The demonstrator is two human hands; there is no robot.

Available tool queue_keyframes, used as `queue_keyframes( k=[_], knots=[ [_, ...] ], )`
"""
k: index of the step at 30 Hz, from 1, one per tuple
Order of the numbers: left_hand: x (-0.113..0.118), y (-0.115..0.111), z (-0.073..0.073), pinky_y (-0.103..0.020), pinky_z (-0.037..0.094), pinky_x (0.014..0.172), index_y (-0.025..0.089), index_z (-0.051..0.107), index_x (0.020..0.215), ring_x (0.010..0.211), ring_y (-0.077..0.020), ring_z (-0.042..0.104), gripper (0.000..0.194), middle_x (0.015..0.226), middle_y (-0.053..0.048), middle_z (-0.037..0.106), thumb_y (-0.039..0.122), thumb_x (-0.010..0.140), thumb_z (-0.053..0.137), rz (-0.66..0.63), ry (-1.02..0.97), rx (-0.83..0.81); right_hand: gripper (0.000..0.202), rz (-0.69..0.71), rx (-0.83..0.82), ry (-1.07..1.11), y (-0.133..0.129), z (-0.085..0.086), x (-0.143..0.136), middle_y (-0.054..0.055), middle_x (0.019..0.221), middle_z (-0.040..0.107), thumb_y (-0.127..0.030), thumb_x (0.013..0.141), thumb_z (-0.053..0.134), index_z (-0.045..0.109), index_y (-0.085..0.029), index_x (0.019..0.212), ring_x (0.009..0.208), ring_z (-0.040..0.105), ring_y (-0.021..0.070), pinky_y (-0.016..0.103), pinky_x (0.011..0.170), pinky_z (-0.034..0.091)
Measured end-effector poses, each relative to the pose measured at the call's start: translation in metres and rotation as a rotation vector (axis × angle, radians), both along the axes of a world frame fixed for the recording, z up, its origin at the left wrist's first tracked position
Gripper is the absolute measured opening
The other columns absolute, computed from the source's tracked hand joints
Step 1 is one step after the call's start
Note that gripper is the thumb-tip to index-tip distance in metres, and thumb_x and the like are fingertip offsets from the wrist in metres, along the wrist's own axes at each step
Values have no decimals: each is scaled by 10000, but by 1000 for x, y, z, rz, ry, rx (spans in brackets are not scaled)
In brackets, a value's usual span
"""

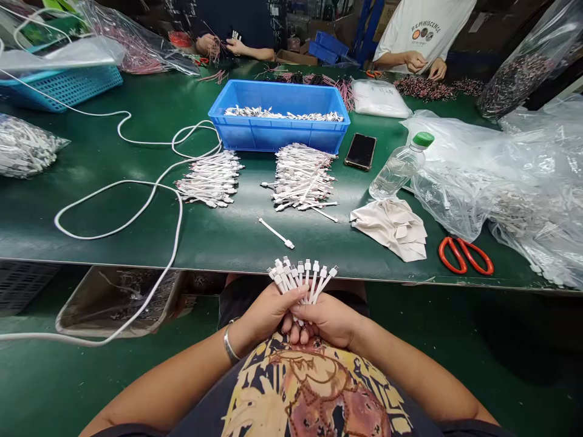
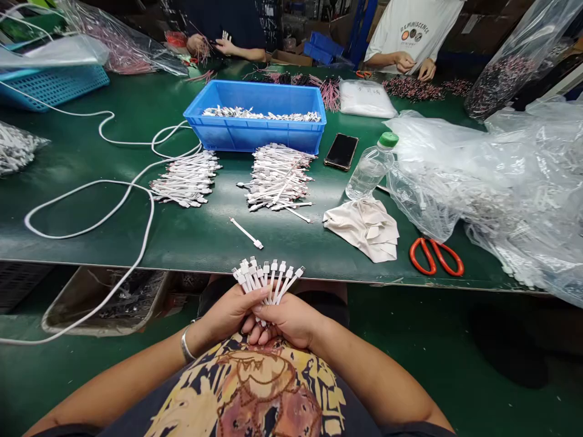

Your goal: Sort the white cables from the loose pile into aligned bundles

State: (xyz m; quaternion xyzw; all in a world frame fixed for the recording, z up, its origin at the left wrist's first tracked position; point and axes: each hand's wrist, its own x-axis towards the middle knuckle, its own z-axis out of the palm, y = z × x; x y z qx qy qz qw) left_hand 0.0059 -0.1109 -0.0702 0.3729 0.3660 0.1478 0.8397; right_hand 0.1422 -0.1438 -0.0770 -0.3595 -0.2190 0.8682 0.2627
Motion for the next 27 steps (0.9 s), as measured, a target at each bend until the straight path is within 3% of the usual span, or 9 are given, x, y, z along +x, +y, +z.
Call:
queue_keyframes(
  k=[4,9,13,20,27],
  knots=[
    [-4,-1,-3,-169,301,309,130,516,600,305,-112,497,426,345,19,475,492,823,493,126,-20,10,416,-69,7,0,-1,-1,1,50,588,624,-468,723,671,635,-56,765,438,531,66,167,416,393],
    [-10,-2,0,-177,364,372,143,526,692,353,-82,490,285,443,40,521,400,806,567,280,21,107,365,-147,17,-24,-2,-5,0,44,637,635,-429,722,688,636,-73,782,492,568,71,151,432,405],
    [-12,-4,6,-185,377,390,139,553,766,367,-86,500,260,449,44,526,396,798,584,282,83,180,353,-171,2,-24,-2,-4,-2,39,632,630,-417,716,699,632,-74,770,473,558,63,147,435,410],
    [-10,-6,9,-236,441,417,149,515,711,406,-128,558,290,471,54,480,416,819,542,281,2,155,341,-245,19,11,-5,-9,-4,47,716,638,-406,705,713,644,-87,804,548,592,78,147,468,432],
    [-13,-6,8,-233,458,476,133,517,675,469,-117,579,313,531,41,482,379,865,481,265,3,242,312,-275,28,0,-5,-15,-5,46,725,640,-391,719,707,663,-93,799,535,564,60,144,466,417]
  ],
)
